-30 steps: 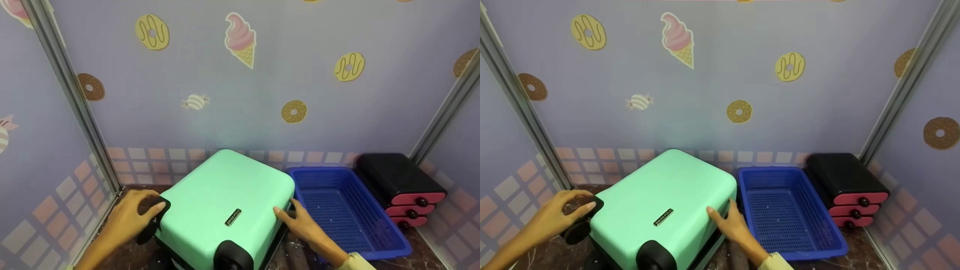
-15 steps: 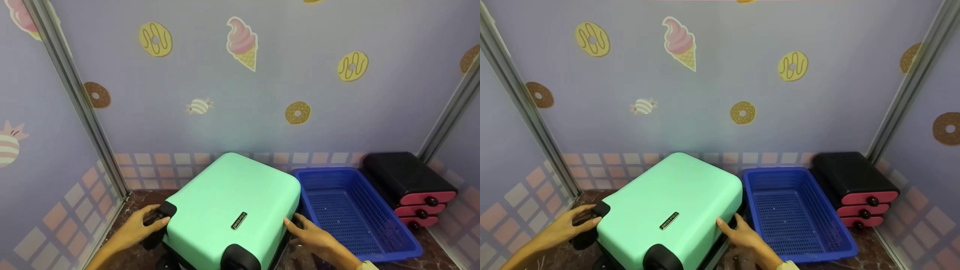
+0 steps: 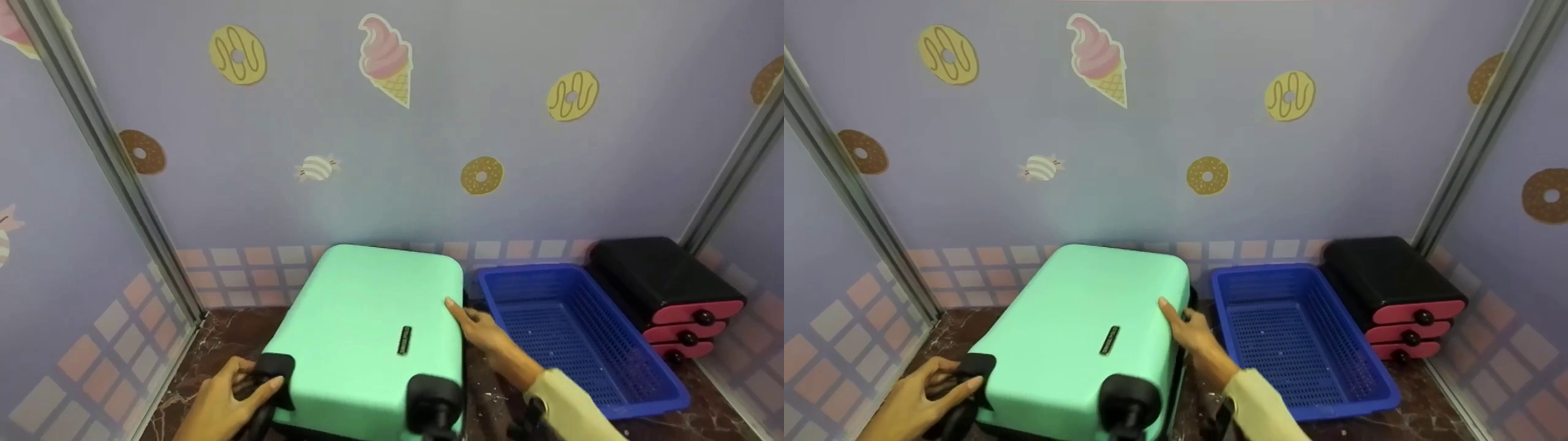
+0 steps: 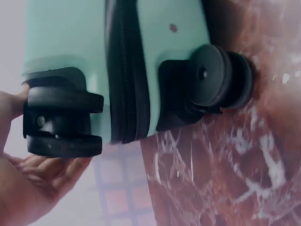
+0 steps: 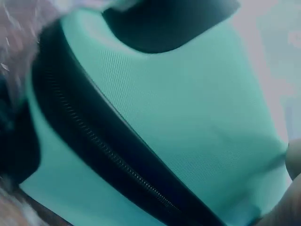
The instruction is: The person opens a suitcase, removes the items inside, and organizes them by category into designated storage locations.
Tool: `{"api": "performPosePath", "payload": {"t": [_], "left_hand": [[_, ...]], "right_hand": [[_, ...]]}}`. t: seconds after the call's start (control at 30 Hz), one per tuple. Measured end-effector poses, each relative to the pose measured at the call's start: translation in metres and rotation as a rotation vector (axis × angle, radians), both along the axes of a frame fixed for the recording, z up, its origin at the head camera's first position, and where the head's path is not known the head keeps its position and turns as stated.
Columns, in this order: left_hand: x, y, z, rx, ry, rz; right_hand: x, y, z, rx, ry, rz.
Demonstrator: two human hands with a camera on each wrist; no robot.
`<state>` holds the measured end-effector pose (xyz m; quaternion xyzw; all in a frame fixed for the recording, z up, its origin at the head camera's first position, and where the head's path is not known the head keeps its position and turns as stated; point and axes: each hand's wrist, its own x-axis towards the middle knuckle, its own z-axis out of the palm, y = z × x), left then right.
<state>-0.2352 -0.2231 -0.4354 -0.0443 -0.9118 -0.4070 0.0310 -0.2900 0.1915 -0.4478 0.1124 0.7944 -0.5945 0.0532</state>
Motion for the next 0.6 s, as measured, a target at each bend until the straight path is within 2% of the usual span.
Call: {"api": "performPosePath", "payload": {"t": [0.1, 0.23, 0.33, 0.47, 0.53, 0.6], "left_hand": [[0.004, 0.02, 0.001, -0.062, 0.041, -0.033], [0.0, 0.042, 0.005, -0.162, 0.044, -0.16], [-0.006, 0.051, 0.004, -0.048, -0.002, -0.257], [-0.016, 0.055, -0.004, 0.163, -0.032, -0.317], [-0.019, 0.055, -0.007, 0.193, -0.026, -0.319], [-0.019, 0.054, -0.008, 0.173, -0.019, -0.323]], "right_hand": [[-0.018, 0.018, 0.003, 0.022, -0.013, 0.004], [-0.028, 0.044, 0.002, 0.006, -0.054, 0.036], [-0.025, 0.055, 0.001, -0.012, -0.08, 0.09], [-0.011, 0.056, 0.006, 0.017, -0.096, 0.167], [-0.001, 0.054, 0.009, 0.055, -0.097, 0.193], [0.007, 0.053, 0.012, 0.066, -0.095, 0.22]]}}
